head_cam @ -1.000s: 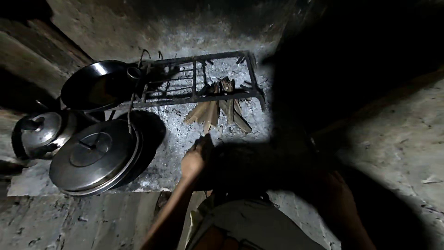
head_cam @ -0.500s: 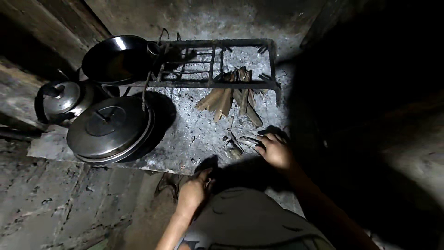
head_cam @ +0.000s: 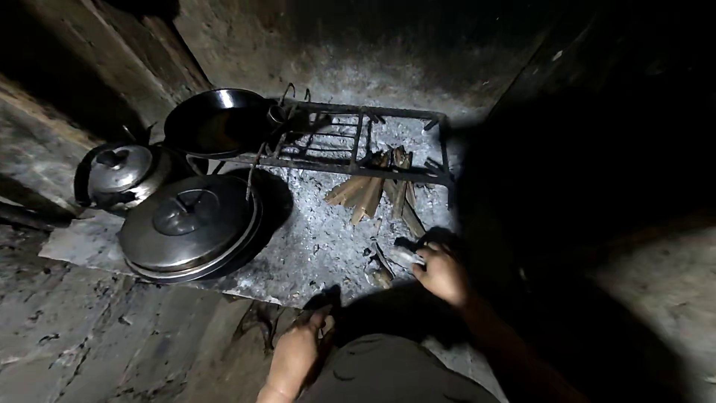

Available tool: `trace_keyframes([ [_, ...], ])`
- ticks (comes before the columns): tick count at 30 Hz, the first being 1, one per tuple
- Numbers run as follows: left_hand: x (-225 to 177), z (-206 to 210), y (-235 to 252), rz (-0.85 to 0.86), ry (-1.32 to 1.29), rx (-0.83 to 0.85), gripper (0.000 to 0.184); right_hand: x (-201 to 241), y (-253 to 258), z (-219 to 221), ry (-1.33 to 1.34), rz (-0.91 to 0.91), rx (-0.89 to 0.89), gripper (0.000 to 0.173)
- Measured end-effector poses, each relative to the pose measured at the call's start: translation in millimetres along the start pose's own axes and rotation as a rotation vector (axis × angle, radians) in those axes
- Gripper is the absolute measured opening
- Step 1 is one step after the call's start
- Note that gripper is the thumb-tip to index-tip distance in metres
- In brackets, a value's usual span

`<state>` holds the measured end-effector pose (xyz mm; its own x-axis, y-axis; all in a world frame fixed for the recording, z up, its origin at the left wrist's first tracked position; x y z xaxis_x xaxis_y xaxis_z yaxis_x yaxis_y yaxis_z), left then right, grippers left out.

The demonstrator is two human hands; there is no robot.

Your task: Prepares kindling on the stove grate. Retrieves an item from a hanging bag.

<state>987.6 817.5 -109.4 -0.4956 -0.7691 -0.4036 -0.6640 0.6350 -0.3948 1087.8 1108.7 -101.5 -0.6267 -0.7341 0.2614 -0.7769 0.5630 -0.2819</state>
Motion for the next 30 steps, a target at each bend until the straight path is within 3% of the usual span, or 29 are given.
trace_keyframes([
  [3, -4, -1, 9, 0.059, -0.007, 0.013, 0.047, 11, -8, -17, -0.040, -0.147, 0.058, 0.038],
  [8, -8, -3, 20, 0.147, -0.016, 0.039, 0.046, 2, 24, -152, -0.107, 0.005, -0.273, 0.042],
  [10, -11, -4, 19, 0.177, -0.040, 0.085, 0.045, 11, 53, -189, -0.143, -0.051, -0.373, 0.040],
  [12, -12, -4, 18, 0.185, -0.045, 0.154, 0.046, 22, 92, -205, -0.183, -0.098, -0.366, 0.038],
  [18, 22, -6, 1, 0.077, -0.033, 0.082, 0.042, 33, 201, -177, -0.290, -0.020, -0.224, 0.043],
  [23, 59, -6, -28, -0.094, -0.097, 0.039, 0.051, 46, 230, -162, -0.384, -0.083, -0.166, 0.032],
  [30, 77, 8, -39, -0.141, -0.136, 0.004, 0.053, 38, 258, -135, -0.476, -0.165, -0.072, 0.036],
])
Point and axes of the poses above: each hand's wrist, its own y-axis towards the middle knuckle, its own z-axis out of the palm, x = y × z, the point moved 7 cm from there along y, towards the middle knuckle, and after that the axes turned 8 degrees about -x, right-handed, at the moved point
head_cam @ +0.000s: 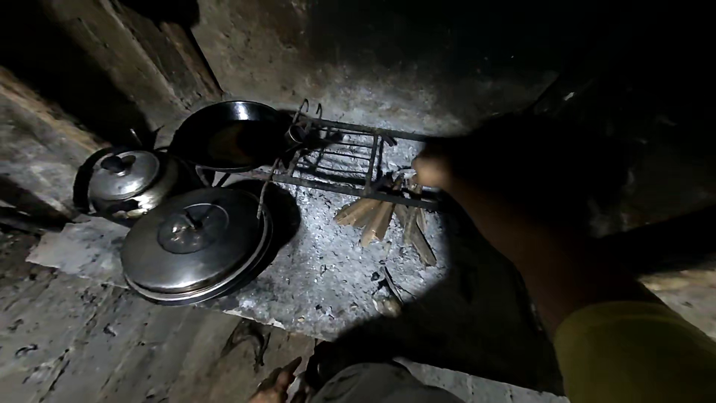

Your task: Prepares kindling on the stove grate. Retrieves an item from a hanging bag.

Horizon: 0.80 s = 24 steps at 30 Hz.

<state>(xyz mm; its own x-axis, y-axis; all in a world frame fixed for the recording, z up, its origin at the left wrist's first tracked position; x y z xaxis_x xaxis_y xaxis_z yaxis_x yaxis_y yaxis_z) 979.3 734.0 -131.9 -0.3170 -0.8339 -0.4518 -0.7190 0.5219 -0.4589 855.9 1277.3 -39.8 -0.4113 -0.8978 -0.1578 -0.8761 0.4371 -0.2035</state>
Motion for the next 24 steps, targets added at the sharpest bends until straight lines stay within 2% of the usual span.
trace_keyframes([
  [4, -7, 2, 2, 0.010, 0.006, 0.009, 0.051, 1, 8, 10, 0.035, -0.063, 0.006, 0.036],
  [11, -13, 4, 5, 0.017, 0.000, 0.011, 0.052, -2, 4, 4, 0.133, -0.117, 0.046, 0.033],
  [17, -15, 7, 6, 0.013, 0.013, 0.014, 0.053, -5, 2, 3, 0.170, -0.105, 0.088, 0.033],
  [24, -14, 8, 2, -0.015, 0.016, 0.003, 0.052, -8, 3, 7, 0.186, -0.086, 0.042, 0.039],
])
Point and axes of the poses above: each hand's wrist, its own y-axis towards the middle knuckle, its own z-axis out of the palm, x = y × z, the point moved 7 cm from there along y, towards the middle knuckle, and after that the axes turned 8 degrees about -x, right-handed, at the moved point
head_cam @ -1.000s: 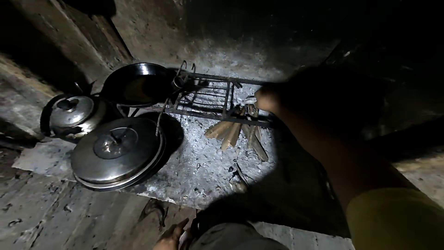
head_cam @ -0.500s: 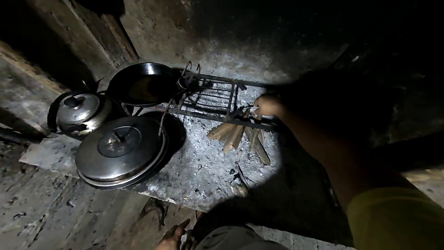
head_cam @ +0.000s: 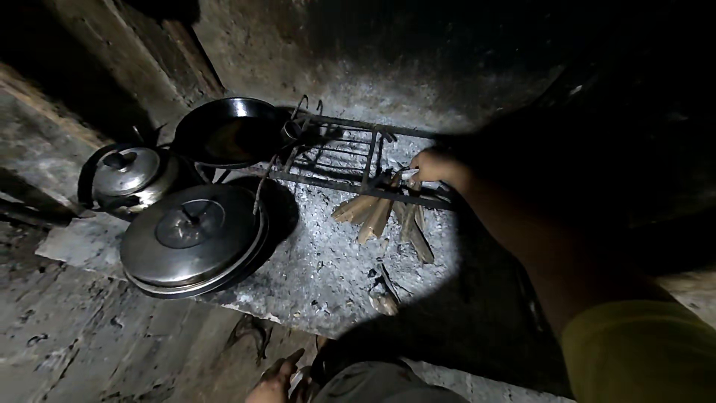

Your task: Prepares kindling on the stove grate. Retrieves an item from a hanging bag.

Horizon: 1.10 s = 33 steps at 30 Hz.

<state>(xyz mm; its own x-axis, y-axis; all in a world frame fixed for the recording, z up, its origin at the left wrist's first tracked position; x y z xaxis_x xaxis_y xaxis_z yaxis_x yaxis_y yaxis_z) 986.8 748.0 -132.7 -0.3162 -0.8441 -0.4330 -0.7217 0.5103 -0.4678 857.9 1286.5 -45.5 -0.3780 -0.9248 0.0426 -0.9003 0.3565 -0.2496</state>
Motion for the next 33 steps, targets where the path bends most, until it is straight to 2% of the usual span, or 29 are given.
trace_keyframes([
  [5, 0, -3, 0, 0.001, 0.006, -0.005, 0.053, 0, -10, -16, 0.048, 0.068, -0.017, 0.052],
  [9, 1, -7, 1, 0.005, 0.025, 0.011, 0.055, 5, -34, -48, 0.081, 0.069, -0.135, 0.050],
  [11, -1, -10, 2, 0.017, 0.043, 0.021, 0.056, 18, -64, -69, 0.041, 0.045, -0.241, 0.050],
  [14, -9, -11, 9, 0.059, 0.078, 0.030, 0.055, 48, -134, -88, 0.048, -0.082, -0.528, 0.046],
  [15, -14, -11, 12, 0.069, 0.095, 0.048, 0.055, 61, -162, -87, 0.066, -0.132, -0.628, 0.044],
  [17, -25, -12, 17, 0.071, 0.136, 0.093, 0.054, 86, -208, -62, 0.127, -0.173, -0.712, 0.042],
  [19, -37, -14, 21, 0.106, 0.161, 0.112, 0.053, 101, -228, -5, 0.206, -0.230, -0.609, 0.040],
  [21, -46, -16, 23, 0.157, 0.171, 0.114, 0.054, 103, -233, 63, 0.218, -0.217, -0.268, 0.040],
  [22, -49, -16, 23, 0.174, 0.179, 0.122, 0.054, 99, -235, 86, 0.230, -0.173, -0.159, 0.037],
  [23, -50, -15, 25, 0.182, 0.193, 0.136, 0.055, 93, -239, 102, 0.279, -0.130, -0.169, 0.033],
  [25, -51, -13, 27, 0.194, 0.211, 0.146, 0.057, 85, -247, 117, 0.425, -0.023, -0.258, 0.025],
  [26, -52, -12, 28, 0.193, 0.221, 0.152, 0.057, 84, -250, 122, 0.492, 0.041, -0.239, 0.026],
  [30, -65, -5, 25, 0.241, 0.272, 0.224, 0.055, 98, -256, 148, 0.602, 0.175, -0.061, 0.045],
  [33, -68, -4, 28, 0.260, 0.288, 0.241, 0.057, 114, -257, 162, 0.492, 0.206, 0.030, 0.062],
])
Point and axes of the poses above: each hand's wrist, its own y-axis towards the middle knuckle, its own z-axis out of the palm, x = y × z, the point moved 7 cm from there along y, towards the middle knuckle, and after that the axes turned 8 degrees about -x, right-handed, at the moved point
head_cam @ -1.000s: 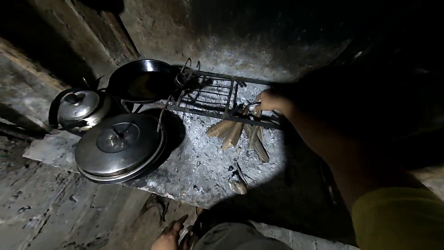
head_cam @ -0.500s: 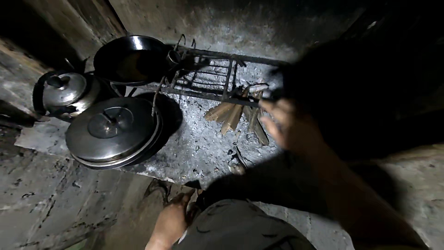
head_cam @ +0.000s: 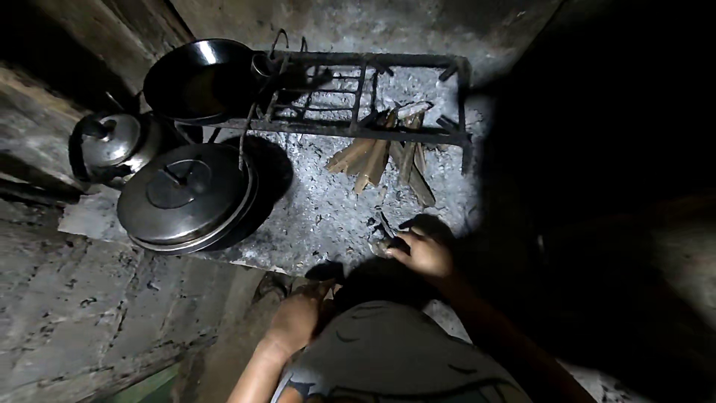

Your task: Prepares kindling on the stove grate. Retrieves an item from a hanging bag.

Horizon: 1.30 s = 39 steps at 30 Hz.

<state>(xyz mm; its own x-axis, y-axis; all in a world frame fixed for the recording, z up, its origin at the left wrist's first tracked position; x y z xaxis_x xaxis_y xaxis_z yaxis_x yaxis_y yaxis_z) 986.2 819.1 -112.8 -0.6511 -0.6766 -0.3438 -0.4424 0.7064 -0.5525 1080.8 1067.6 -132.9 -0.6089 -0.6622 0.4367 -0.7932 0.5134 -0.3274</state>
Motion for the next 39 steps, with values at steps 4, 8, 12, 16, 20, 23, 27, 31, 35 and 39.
trace_keyframes([
  [4, -5, -4, 4, 0.004, 0.017, -0.007, 0.059, 19, 2, 4, -0.123, 0.049, 0.038, 0.070],
  [8, -9, -2, 1, 0.012, 0.018, -0.006, 0.059, 29, 7, 5, -0.133, 0.087, 0.089, 0.062],
  [12, -4, 2, -1, 0.021, -0.020, -0.044, 0.059, 32, 5, 5, -0.157, 0.092, 0.103, 0.065],
  [16, 0, 3, -3, 0.015, -0.031, -0.068, 0.059, 39, 4, 5, -0.169, 0.100, 0.117, 0.062],
  [20, 4, 3, -5, 0.014, -0.060, -0.087, 0.059, 36, 5, 6, -0.066, 0.046, 0.102, 0.057],
  [23, 8, 3, -7, 0.023, -0.075, -0.116, 0.058, 21, 0, -3, 0.232, 0.018, 0.087, 0.057],
  [27, 12, 4, -8, 0.003, -0.045, -0.096, 0.059, -8, -5, -32, 0.589, 0.056, -0.103, 0.049],
  [31, 10, 0, -7, 0.002, -0.025, -0.064, 0.060, -43, 13, -61, 0.595, 0.191, -0.389, 0.052],
  [35, 9, -2, -5, 0.021, -0.017, -0.068, 0.059, -58, 46, -78, 0.430, 0.239, -0.595, 0.059],
  [39, 7, 1, -7, 0.015, 0.047, -0.030, 0.058, -59, 75, -87, 0.340, 0.254, -0.671, 0.062],
])
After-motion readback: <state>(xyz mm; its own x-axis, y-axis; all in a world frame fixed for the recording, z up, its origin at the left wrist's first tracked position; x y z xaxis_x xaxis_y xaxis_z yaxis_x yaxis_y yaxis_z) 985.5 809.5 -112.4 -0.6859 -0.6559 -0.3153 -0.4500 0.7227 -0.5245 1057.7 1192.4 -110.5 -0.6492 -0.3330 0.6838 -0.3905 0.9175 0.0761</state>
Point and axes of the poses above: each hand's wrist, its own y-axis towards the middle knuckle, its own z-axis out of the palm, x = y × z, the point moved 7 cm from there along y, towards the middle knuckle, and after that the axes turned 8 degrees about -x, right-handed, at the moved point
